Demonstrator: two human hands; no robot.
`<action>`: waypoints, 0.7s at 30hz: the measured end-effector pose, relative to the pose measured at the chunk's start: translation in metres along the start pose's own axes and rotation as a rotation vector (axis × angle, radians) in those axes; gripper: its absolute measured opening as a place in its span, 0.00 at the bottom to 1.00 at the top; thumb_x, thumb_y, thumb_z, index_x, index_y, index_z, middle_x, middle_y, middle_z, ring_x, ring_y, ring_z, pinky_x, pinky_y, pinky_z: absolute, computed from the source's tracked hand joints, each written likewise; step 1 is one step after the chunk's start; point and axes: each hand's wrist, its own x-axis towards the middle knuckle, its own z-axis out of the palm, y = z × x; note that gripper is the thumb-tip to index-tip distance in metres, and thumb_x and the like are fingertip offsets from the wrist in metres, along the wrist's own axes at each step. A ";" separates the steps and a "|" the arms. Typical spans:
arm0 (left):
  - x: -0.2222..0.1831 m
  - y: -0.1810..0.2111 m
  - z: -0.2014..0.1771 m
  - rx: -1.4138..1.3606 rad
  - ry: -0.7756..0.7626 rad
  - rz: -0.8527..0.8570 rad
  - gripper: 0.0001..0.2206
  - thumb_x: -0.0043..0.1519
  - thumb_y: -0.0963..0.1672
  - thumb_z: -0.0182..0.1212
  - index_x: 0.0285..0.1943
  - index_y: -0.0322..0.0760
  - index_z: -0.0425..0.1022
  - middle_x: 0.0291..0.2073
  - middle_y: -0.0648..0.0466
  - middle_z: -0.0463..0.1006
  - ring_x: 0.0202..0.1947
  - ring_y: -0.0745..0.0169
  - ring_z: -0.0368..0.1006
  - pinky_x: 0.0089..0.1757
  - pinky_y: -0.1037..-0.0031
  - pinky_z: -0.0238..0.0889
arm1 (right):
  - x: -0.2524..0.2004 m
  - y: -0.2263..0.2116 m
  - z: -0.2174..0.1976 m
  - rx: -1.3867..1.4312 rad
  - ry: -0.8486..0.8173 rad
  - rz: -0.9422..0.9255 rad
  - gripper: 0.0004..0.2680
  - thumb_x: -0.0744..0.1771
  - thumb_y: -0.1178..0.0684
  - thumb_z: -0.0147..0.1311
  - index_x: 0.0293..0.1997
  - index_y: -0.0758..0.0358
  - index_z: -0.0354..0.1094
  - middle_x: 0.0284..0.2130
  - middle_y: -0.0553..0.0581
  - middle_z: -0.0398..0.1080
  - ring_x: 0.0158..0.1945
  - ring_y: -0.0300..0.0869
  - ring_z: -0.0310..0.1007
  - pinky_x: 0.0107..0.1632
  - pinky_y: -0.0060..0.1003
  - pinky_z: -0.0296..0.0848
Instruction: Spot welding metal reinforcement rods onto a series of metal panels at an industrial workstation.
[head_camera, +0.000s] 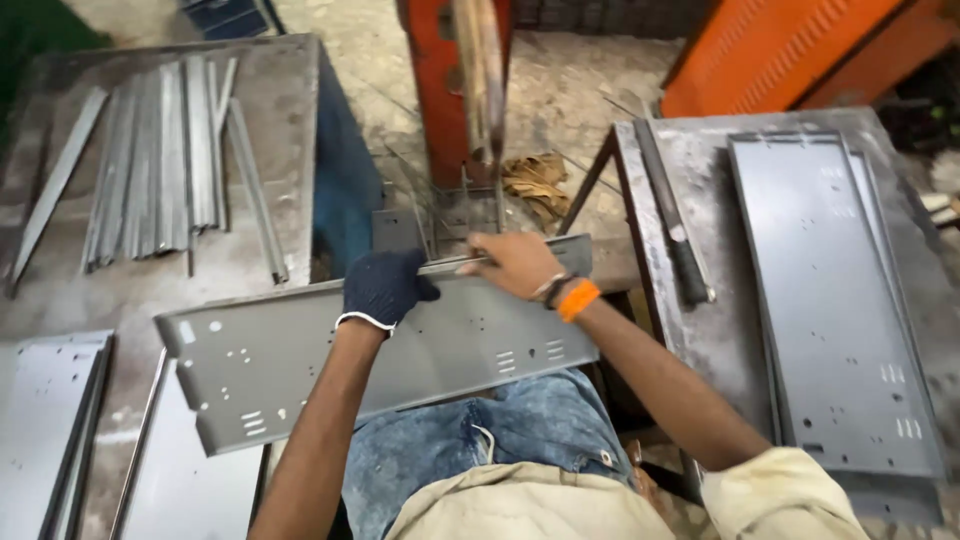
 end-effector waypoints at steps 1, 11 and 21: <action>0.000 -0.005 0.002 -0.021 -0.006 0.017 0.17 0.45 0.53 0.75 0.34 0.42 0.81 0.29 0.43 0.81 0.34 0.38 0.78 0.38 0.50 0.68 | -0.002 0.010 0.001 -0.006 0.010 -0.049 0.15 0.65 0.40 0.60 0.46 0.61 0.70 0.31 0.62 0.76 0.37 0.61 0.76 0.38 0.55 0.70; 0.002 0.003 0.010 -0.080 0.001 0.052 0.12 0.50 0.49 0.70 0.41 0.46 0.81 0.35 0.45 0.82 0.39 0.39 0.78 0.40 0.49 0.68 | -0.022 0.038 -0.004 -0.036 0.055 -0.203 0.09 0.67 0.47 0.56 0.45 0.61 0.74 0.32 0.62 0.76 0.37 0.60 0.75 0.38 0.53 0.72; -0.014 -0.027 0.010 -0.180 0.141 0.091 0.14 0.49 0.49 0.70 0.42 0.44 0.81 0.32 0.44 0.81 0.36 0.37 0.77 0.38 0.48 0.67 | -0.127 0.155 -0.078 -0.251 0.249 -0.063 0.11 0.65 0.42 0.59 0.40 0.57 0.76 0.29 0.59 0.76 0.32 0.58 0.75 0.35 0.48 0.72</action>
